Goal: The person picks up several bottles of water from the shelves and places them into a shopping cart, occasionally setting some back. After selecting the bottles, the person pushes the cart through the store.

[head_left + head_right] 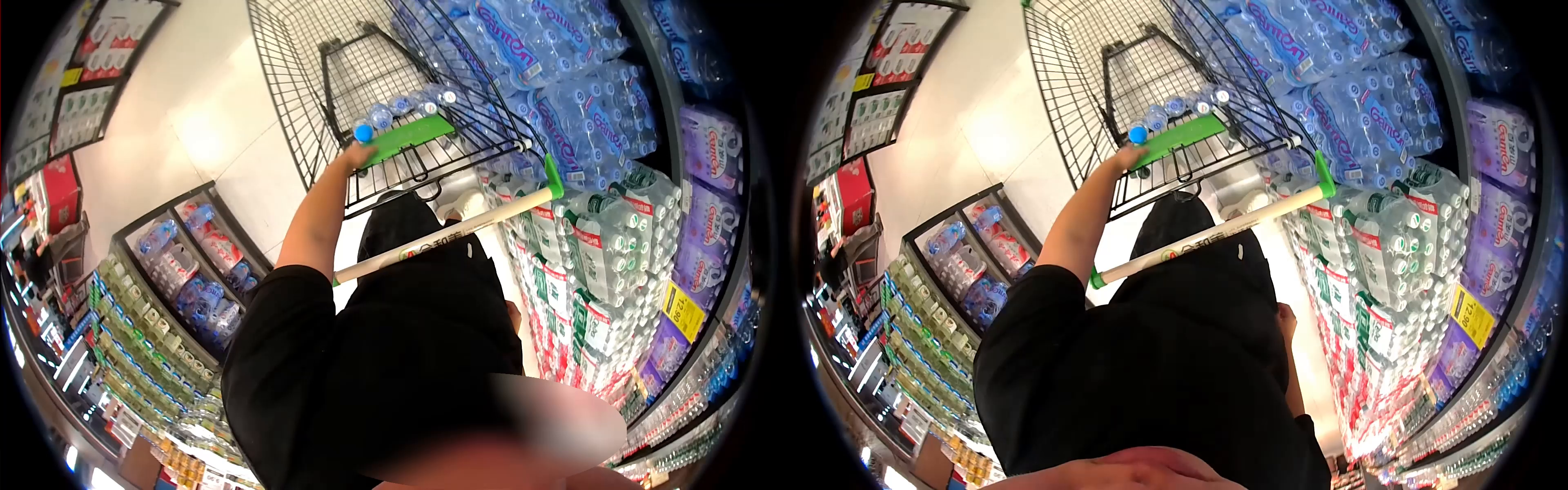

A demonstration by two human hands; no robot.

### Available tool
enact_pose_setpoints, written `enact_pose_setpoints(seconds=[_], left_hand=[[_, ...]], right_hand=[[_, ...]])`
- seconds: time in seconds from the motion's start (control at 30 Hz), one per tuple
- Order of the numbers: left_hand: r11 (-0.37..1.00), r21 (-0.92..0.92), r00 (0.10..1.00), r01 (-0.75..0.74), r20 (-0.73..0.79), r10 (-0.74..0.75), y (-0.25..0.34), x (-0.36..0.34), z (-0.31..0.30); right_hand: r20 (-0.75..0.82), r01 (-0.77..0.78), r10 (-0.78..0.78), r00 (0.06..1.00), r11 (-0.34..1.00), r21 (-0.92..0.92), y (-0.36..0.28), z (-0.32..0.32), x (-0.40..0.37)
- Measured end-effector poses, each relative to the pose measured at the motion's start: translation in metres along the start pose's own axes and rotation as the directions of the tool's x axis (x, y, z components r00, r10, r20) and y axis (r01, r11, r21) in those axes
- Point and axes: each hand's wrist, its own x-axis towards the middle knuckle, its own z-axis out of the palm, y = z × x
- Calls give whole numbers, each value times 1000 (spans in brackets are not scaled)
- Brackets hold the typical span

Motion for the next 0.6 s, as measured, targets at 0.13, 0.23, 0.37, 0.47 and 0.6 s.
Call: enact_pose_setpoints(seconds=[0.13,0.23,0.37,0.47,0.6], left_hand=[[937,350,972,11,217,-93,40,-51,4],[802,523,944,-286,296,144,41,-86,-2],[727,622,956,-292,212,203,90,-161,-18],[705,696,990,-140,95,103,122,-197,-12],[647,754,959,-111,-90,269,143,-217,12]], right_hand=[[49,30,-29,998,999,-12,-31,-6,48],[29,88,-90,996,995,47,-95,-25,62],[-78,326,-332,940,942,-83,-72,-20,117],[-17,334,-338,941,934,-129,-90,-33,146],[-2,497,-497,868,867,-34,-135,-68,154]])
